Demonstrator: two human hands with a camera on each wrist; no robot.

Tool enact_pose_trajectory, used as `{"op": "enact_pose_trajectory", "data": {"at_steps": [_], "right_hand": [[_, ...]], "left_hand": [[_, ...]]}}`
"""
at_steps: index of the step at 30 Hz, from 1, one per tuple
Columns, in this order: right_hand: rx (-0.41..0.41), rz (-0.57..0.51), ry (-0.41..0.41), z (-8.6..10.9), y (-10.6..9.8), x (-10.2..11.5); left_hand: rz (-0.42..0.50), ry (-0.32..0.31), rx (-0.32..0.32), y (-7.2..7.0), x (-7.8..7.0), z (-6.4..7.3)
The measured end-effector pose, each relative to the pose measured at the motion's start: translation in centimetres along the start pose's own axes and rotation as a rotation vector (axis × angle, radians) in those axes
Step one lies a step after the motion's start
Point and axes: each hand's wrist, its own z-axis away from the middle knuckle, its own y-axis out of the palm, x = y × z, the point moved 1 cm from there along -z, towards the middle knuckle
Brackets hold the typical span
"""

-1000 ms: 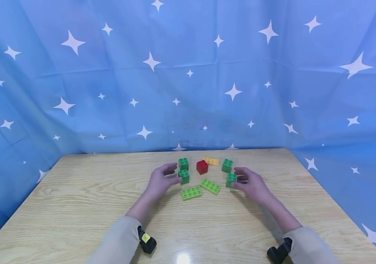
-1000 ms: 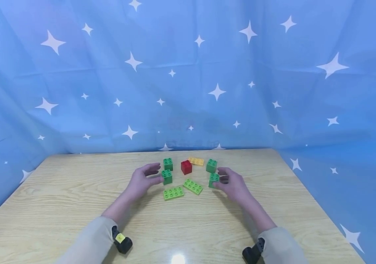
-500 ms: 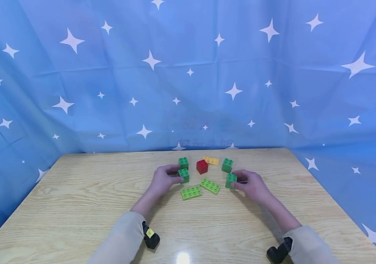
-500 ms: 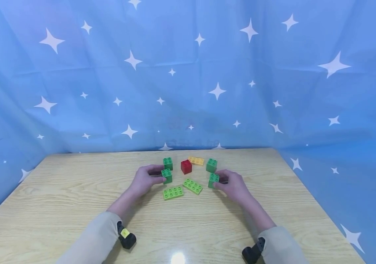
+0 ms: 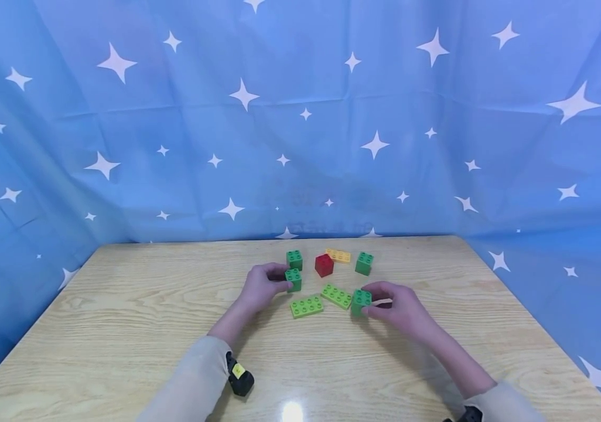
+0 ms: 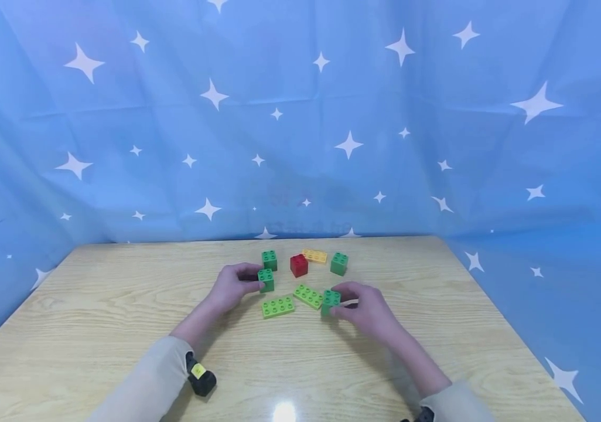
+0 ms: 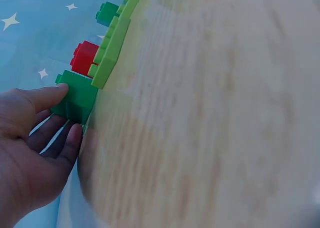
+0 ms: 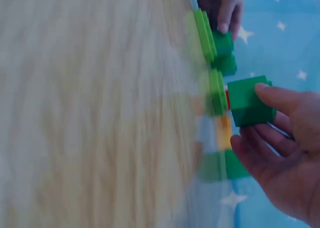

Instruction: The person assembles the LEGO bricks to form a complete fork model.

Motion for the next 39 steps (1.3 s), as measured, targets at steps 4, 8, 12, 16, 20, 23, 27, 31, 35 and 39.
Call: {"op": "enact_pose_trajectory", "data": {"at_steps": [4, 8, 12, 16, 20, 23, 27, 31, 35, 39], "right_hand": [[0.049, -0.053, -0.015, 0.2, 1.1, 1.2], [0.109, -0.089, -0.039, 0.3, 2.5, 2.2], [0.164, -0.114, -0.07, 0.3, 3.9, 2.9], [0.216, -0.108, -0.089, 0.3, 5.2, 3.5], [0.261, -0.113, -0.102, 0.2, 6.2, 4.1], [0.284, -0.107, -0.112, 0.0, 6.9, 4.4], [0.288, -0.077, -0.124, -0.2, 7.6, 4.6], [0.269, -0.048, -0.129, -0.4, 8.1, 4.7], [0.248, -0.061, -0.118, -0.5, 8.5, 4.9], [0.237, -0.097, -0.089, -0.6, 8.9, 5.0]], "left_hand": [[-0.018, 0.003, 0.01, -0.4, -0.2, 0.3], [-0.009, 0.009, 0.015, -1.0, -0.4, 1.1], [0.005, 0.01, 0.018, -1.7, -0.6, 1.9], [0.01, 0.019, 0.021, -2.5, -0.7, 2.8], [-0.006, 0.046, 0.027, -3.3, -0.9, 3.9], [-0.016, 0.061, 0.03, -3.8, -1.1, 4.7], [-0.019, 0.086, 0.045, -4.2, -1.6, 5.8], [-0.026, 0.085, 0.069, -4.3, -2.0, 6.9], [0.008, 0.079, 0.102, -4.3, -2.4, 8.1], [0.055, 0.08, 0.134, -3.9, -2.7, 8.8]]}}
